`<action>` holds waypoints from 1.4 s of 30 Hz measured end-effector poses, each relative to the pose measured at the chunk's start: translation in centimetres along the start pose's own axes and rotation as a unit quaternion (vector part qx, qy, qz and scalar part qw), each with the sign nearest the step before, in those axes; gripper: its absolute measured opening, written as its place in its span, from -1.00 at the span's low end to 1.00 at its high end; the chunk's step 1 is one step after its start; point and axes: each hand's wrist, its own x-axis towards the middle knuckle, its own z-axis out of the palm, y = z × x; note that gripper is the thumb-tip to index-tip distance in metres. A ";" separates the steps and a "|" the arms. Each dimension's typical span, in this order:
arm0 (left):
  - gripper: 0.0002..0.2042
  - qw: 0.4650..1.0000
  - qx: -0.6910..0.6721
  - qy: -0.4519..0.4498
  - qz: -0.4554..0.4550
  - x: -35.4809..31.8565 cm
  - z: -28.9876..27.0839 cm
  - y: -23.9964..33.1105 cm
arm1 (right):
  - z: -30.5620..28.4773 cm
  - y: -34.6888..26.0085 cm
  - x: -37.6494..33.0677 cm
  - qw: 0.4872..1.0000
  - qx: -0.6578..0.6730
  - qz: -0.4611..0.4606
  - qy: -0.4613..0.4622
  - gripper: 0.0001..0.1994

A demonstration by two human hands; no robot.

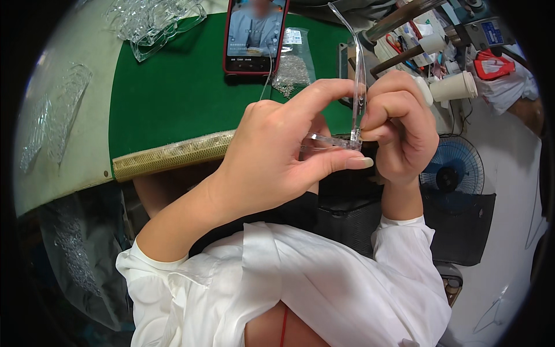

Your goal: The person assembles clear eyeglass frames by inserting small metal components into the frame arms. They repeatedly pick up frames, insert the parts, and place the frames on the table.

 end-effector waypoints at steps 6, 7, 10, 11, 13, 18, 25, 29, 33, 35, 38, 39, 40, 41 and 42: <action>-0.40 1.000 -0.009 -0.006 -0.024 -0.1 0.0 -0.1 | -0.2 0.2 0.0 1.000 0.010 0.006 -0.008 -0.86; -0.40 1.000 -0.010 -0.004 -0.022 -0.1 0.0 -0.1 | -0.1 0.3 -0.1 1.000 0.013 0.010 -0.008 -0.86; -0.41 1.000 -0.016 -0.001 -0.022 -0.1 0.0 -0.1 | -0.1 0.4 -0.1 1.000 0.022 0.012 -0.006 -0.87; -0.41 0.999 -0.021 -0.002 -0.026 -0.1 0.0 0.0 | 0.0 0.4 -0.1 1.000 0.024 0.011 -0.004 -0.87; -0.41 0.999 -0.026 -0.002 -0.028 0.0 0.0 0.1 | 0.1 0.4 -0.1 0.999 0.035 0.014 0.005 -0.87; -0.41 1.000 -0.027 0.006 -0.014 0.0 0.1 -0.1 | 0.0 0.7 -0.1 0.999 0.044 0.002 0.002 -0.88; -0.40 1.000 -0.021 0.004 -0.012 0.1 0.1 0.0 | 0.1 0.7 -0.4 0.998 0.056 0.021 0.011 -0.87; -0.41 1.000 -0.019 0.003 -0.013 0.2 0.1 -0.1 | 0.3 0.9 -0.7 0.996 0.077 0.033 0.026 -0.85; -0.42 0.999 -0.023 -0.001 -0.022 0.2 0.0 -0.1 | 0.4 1.2 -0.9 0.995 0.083 0.040 0.026 -0.83; -0.42 0.999 -0.021 0.000 -0.024 0.2 0.1 -0.1 | 0.4 1.2 -1.0 0.994 0.090 0.046 0.031 -0.80; -0.43 0.999 -0.030 -0.002 -0.026 0.2 0.1 0.0 | 0.6 0.9 -1.2 0.992 0.090 0.068 0.049 -0.76; -0.43 0.999 -0.035 -0.003 -0.027 0.2 0.1 0.0 | 0.6 1.0 -1.3 0.993 0.092 0.060 0.050 -0.76; -0.43 0.998 -0.049 -0.001 -0.026 0.2 0.2 -0.1 | 0.7 1.2 -1.3 0.993 0.093 0.051 0.051 -0.75; -0.43 0.998 -0.062 0.002 -0.027 0.2 0.2 -0.2 | 0.7 1.3 -1.2 0.993 0.096 0.044 0.051 -0.74; -0.43 0.997 -0.070 0.002 -0.030 0.2 0.1 -0.2 | 0.7 1.3 -1.1 0.993 0.096 0.047 0.050 -0.74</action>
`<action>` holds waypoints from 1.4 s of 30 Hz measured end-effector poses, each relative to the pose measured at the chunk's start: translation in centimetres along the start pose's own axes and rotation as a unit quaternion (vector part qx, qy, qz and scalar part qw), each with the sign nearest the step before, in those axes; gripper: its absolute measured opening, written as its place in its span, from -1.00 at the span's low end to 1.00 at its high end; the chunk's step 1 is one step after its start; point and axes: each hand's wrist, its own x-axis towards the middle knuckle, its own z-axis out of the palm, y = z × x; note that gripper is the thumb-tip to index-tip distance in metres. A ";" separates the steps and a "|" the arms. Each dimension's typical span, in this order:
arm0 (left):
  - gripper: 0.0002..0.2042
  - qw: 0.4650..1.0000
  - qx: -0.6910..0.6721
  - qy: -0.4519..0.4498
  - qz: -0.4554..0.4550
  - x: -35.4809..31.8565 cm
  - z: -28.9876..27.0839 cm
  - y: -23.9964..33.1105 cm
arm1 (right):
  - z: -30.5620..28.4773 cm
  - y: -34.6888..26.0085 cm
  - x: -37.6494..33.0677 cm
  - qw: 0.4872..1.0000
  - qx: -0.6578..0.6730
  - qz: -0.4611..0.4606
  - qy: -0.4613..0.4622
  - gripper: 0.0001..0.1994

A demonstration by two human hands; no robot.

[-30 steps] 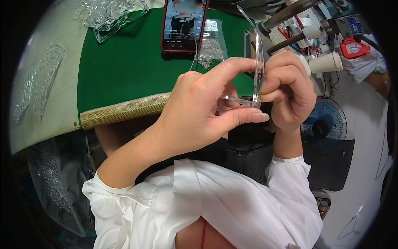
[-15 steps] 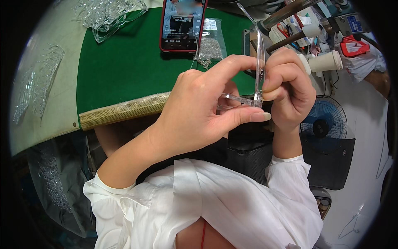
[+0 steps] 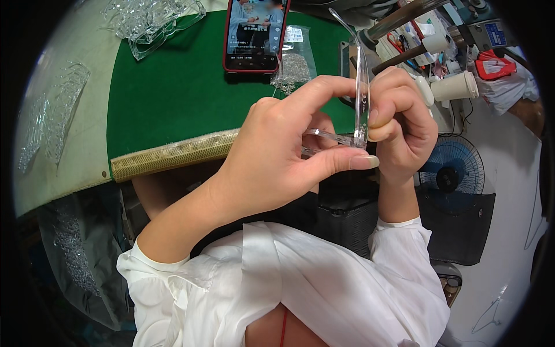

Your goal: The person assembles clear eyeglass frames by inserting small metal components into the frame arms. They repeatedly pick up frames, insert the parts, and place the frames on the table.

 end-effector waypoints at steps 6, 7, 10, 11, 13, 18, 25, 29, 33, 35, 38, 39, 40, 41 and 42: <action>-0.42 1.000 -0.009 -0.009 -0.016 0.0 -0.1 0.2 | -0.3 0.2 0.1 1.000 0.003 -0.020 -0.022 -0.80; -0.43 1.000 -0.005 -0.008 -0.014 0.0 0.0 0.2 | -0.4 0.3 0.2 0.999 0.013 -0.022 -0.026 -0.81; -0.43 1.000 0.006 -0.007 -0.004 0.2 0.0 0.3 | -0.1 0.5 -0.3 0.995 0.099 0.026 0.008 -0.81; -0.43 1.000 0.010 -0.007 0.002 0.2 0.0 0.3 | 0.0 0.6 -0.4 0.989 0.138 0.051 0.027 -0.79; -0.42 1.000 0.018 -0.007 0.010 0.4 0.0 0.4 | -0.1 0.2 -0.3 0.956 0.243 0.162 0.027 -0.75; -0.35 1.000 -0.004 0.013 0.023 1.1 0.9 -0.1 | -0.6 0.3 -0.9 0.900 0.324 0.292 0.019 -0.68; -0.49 0.989 0.012 0.083 0.122 5.9 3.6 -2.5 | -2.4 -0.4 -0.4 0.933 0.244 0.238 0.118 -0.71; -0.65 0.990 -0.009 0.048 0.134 8.5 5.2 -3.9 | -6.1 1.2 0.3 0.947 0.204 0.206 0.138 -0.77; -0.88 0.987 -0.050 0.040 0.149 11.4 7.5 -4.6 | -9.2 2.9 0.8 0.941 0.191 0.222 0.170 -0.78; -0.93 0.990 -0.048 0.040 0.129 12.9 8.4 -4.6 | -10.8 4.4 0.7 0.942 0.171 0.228 0.178 -0.79; -0.95 0.988 -0.066 0.035 0.137 14.9 9.3 -5.4 | -11.9 5.0 0.7 0.942 0.114 0.219 0.227 -0.80; -0.95 0.988 -0.064 0.036 0.136 15.3 9.5 -5.5 | -12.0 5.1 0.6 0.938 0.097 0.217 0.253 -0.83; -0.95 0.988 -0.062 0.037 0.136 15.7 9.7 -5.4 | -12.3 4.8 0.8 0.933 0.076 0.220 0.275 -0.80; -0.95 0.988 -0.061 0.040 0.133 15.9 9.8 -5.4 | -12.8 4.6 0.7 0.930 0.064 0.218 0.287 -0.81; -0.95 0.989 -0.060 0.039 0.132 16.1 9.9 -5.4 | -13.5 4.6 0.6 0.928 0.051 0.216 0.299 -0.81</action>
